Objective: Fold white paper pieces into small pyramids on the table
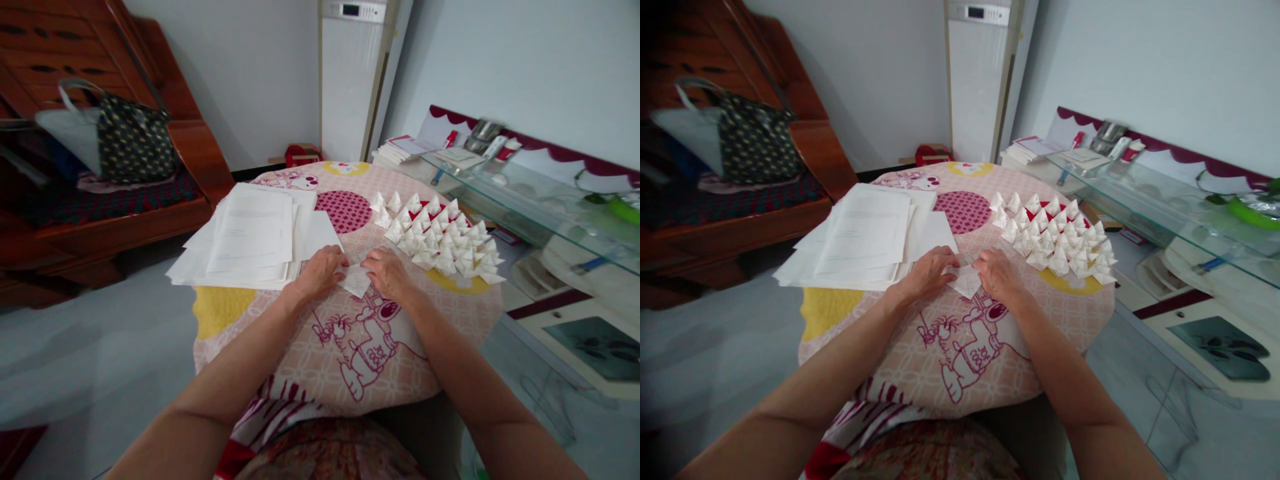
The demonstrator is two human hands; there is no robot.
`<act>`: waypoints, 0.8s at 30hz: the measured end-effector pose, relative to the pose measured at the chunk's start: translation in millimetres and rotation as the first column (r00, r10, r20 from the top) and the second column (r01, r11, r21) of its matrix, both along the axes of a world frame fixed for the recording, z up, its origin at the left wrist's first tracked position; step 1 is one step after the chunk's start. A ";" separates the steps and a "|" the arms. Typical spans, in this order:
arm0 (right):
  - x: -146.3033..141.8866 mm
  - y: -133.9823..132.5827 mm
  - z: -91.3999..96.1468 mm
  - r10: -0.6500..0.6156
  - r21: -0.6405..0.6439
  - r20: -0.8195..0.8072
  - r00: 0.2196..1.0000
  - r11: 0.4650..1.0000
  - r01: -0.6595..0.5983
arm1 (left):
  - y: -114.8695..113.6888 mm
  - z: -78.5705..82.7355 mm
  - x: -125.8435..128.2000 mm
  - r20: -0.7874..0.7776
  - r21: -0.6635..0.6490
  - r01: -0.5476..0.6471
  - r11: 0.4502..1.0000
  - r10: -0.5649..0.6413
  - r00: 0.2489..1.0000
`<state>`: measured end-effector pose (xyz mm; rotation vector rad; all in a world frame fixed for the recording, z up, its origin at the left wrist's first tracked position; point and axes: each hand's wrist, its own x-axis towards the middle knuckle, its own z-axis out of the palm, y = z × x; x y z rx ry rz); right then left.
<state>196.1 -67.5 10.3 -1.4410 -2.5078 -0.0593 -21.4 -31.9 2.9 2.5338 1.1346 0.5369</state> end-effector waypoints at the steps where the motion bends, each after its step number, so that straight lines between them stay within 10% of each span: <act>1: -1.0 -0.8 1.1 -0.009 -0.007 0.014 1.000 1.000 0.009 | 0.4 -0.2 -0.9 -0.019 -0.003 -0.005 1.000 0.004 1.000; 24: -2.4 -0.1 -0.8 0.030 -0.158 0.044 0.999 0.987 -0.023 | -19.1 10.5 -1.9 -0.289 0.014 0.085 0.996 -0.077 0.954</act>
